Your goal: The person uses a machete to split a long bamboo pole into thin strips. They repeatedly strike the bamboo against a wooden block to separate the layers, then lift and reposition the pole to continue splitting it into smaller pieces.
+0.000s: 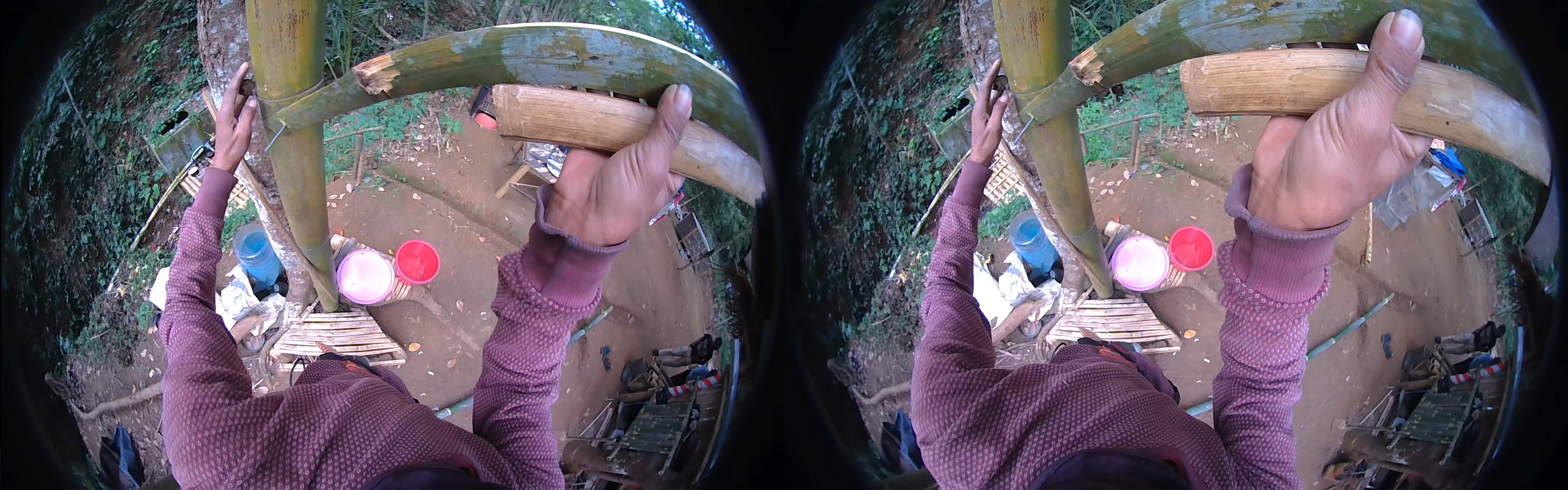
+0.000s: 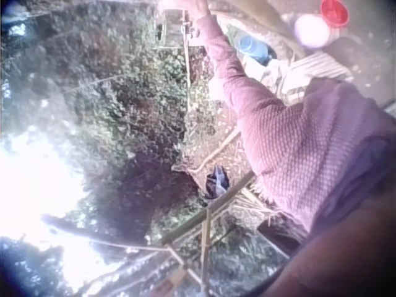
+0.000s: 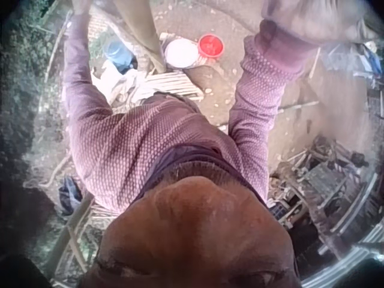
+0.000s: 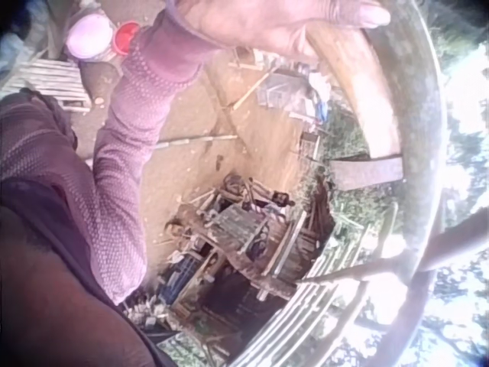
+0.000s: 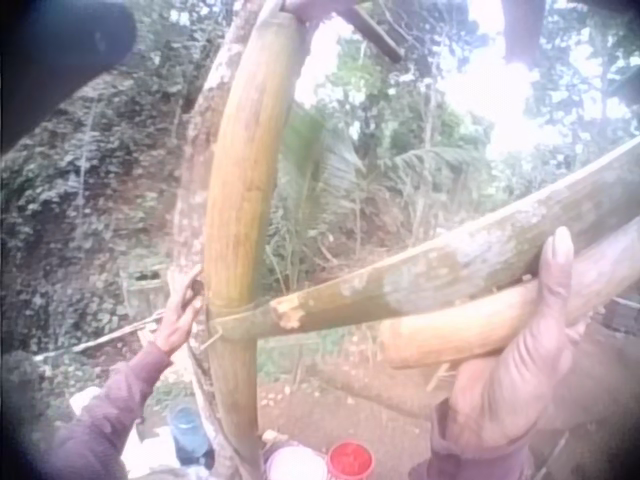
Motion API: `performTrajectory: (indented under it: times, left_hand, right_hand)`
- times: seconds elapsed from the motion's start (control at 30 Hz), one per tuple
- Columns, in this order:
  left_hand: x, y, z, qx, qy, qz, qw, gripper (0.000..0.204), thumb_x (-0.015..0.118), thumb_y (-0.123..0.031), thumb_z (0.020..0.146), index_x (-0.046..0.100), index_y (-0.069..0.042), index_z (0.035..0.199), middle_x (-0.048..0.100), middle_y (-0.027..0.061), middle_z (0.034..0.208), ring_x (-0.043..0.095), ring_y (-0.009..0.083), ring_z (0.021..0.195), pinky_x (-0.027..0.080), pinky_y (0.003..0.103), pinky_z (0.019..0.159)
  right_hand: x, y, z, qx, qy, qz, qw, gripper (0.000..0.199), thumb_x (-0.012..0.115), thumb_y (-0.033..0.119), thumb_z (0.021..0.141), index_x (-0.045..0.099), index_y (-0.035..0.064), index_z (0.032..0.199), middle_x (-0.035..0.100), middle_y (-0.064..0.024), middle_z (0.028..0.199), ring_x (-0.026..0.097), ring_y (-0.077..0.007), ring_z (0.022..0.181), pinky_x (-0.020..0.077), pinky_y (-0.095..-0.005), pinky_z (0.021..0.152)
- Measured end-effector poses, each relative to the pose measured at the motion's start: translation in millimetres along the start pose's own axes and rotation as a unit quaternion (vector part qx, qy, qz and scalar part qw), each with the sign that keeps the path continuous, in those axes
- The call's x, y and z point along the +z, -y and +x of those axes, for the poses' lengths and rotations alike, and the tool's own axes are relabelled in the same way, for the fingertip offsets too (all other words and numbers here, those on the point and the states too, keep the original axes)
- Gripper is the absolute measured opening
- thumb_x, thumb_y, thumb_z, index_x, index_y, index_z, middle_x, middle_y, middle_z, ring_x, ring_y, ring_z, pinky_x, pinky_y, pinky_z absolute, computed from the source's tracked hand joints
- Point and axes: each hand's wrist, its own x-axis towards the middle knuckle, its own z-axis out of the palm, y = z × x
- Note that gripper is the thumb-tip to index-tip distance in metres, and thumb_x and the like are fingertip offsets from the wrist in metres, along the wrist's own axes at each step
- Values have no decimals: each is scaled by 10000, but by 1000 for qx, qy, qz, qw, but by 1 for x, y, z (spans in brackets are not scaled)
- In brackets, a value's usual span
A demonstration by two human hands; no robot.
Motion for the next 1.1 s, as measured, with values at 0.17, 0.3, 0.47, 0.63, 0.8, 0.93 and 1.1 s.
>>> performTrajectory:
  times: [0.17, 0.3, 0.47, 0.63, 0.8, 0.93, 1.1]
  left_hand:
    - [12, 5, -17, 40, -40, 4, 998, 509, 441, 7, 769, 416, -44, 1275, 260, 115, 1437, 249, 257, 1335, 280, 410, 1063]
    - [7, -5, -18, 109, 15, 131, 985, 632, 674, -185, 748, 373, -64, 1291, 281, 126, 1419, 276, 261, 1320, 308, 413, 1047]
    - [1, 2, -14, 63, -53, 81, 993, 589, 746, -100, 667, 445, -74, 1173, 367, 119, 1359, 388, 256, 1249, 435, 374, 950]
    - [13, -3, -12, 106, -36, 180, 977, 427, 741, -112, 649, 543, -52, 1022, 477, 126, 1253, 419, 311, 1223, 427, 389, 945]
    - [-12, 16, -13, 176, -38, 216, 960, 404, 689, -157, 711, 513, -27, 1051, 456, 163, 1281, 368, 350, 1254, 330, 418, 999]
    - [-20, 33, -15, 188, -66, 195, 960, 421, 645, -190, 758, 493, -8, 1107, 444, 184, 1299, 344, 360, 1270, 273, 432, 1030]
    - [7, -13, -18, 178, -78, 160, 968, 444, 768, -215, 711, 541, -3, 1030, 498, 184, 1233, 508, 344, 1067, 498, 375, 785]
  right_hand:
    - [3, -4, 3, 9, 3, 17, 1000, 335, 661, 206, 824, 543, -18, 1044, 596, -102, 1010, 588, -195, 887, 508, -365, 813]
    - [12, -2, 0, 24, 11, 23, 999, 339, 661, 212, 825, 538, -13, 1046, 595, -101, 1005, 590, -194, 882, 508, -361, 812]
    - [17, -4, 0, 30, 43, 46, 998, 358, 654, 224, 830, 522, -14, 1062, 594, -95, 990, 590, -201, 884, 509, -357, 811]
    - [6, -10, -2, -40, 112, -71, 990, 349, 625, 194, 848, 521, -16, 1107, 599, -94, 970, 594, -167, 835, 495, -322, 785]
    - [24, 10, 6, -42, 16, -12, 999, 396, 638, 127, 841, 493, -14, 1182, 553, -78, 1122, 497, -125, 1050, 395, -276, 905]
    - [26, 1, -1, -11, 55, 27, 998, 180, 599, 118, 873, 569, 16, 1018, 597, -10, 957, 533, -59, 848, 440, -219, 750]
    - [13, 2, 2, -31, 36, -15, 999, 151, 599, 134, 876, 588, 12, 964, 604, 6, 882, 529, -46, 787, 438, -207, 687]
